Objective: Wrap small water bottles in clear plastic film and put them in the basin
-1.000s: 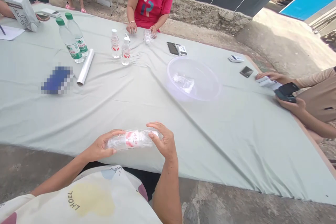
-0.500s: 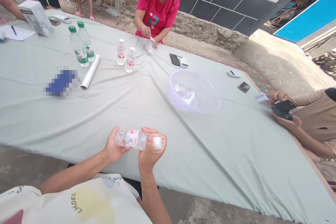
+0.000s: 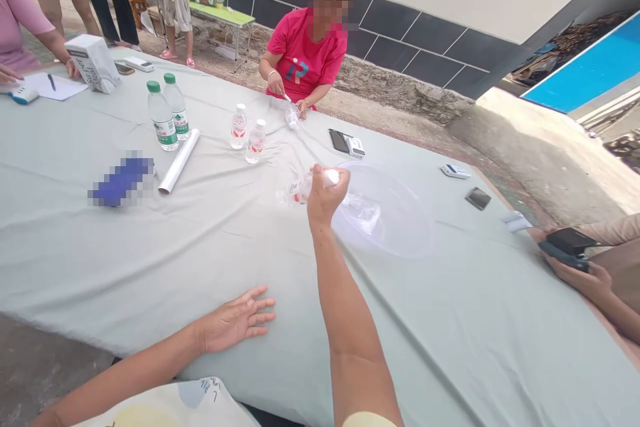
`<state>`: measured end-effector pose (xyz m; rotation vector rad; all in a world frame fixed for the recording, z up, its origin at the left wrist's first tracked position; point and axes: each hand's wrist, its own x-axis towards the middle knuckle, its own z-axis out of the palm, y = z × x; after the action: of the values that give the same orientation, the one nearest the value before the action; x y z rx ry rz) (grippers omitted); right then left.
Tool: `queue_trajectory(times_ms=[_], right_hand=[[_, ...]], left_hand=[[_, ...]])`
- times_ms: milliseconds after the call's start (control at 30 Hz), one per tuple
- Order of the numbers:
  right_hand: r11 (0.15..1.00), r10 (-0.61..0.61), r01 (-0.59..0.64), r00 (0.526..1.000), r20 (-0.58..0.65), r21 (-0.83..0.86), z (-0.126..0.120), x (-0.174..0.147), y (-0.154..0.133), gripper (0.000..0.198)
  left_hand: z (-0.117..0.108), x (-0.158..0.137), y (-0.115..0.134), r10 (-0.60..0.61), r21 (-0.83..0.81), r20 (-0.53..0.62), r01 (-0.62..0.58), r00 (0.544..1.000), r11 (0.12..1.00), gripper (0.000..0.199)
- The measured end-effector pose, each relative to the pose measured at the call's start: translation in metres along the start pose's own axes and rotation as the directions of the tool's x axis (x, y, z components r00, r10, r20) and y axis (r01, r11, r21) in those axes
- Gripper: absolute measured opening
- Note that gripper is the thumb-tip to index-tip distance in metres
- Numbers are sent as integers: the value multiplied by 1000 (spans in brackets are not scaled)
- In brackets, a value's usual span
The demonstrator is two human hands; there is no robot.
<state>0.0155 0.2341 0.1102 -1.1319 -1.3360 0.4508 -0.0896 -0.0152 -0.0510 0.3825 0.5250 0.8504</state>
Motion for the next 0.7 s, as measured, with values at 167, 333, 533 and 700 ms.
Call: queue_trajectory(times_ms=[167,333,533,700], right_hand=[[967,120,-94,988,101,-239,62,43,43,37],[937,270,-192,928,256,-293,81,38,65,45],[956,197,-100,915,352,-275,54,43,55,83],[956,20,64,959,283,-285,-7,62,49,50]], left_hand=[[2,0,-2,-1,-2,-16,1,1000,1000,44],[2,3,-2,-25,-8,-2,25,1000,1000,50],[5,2,3,-43,-59,-20,42,999,997,67],[3,0,4,-39,-73,-9,38,999,997,58]])
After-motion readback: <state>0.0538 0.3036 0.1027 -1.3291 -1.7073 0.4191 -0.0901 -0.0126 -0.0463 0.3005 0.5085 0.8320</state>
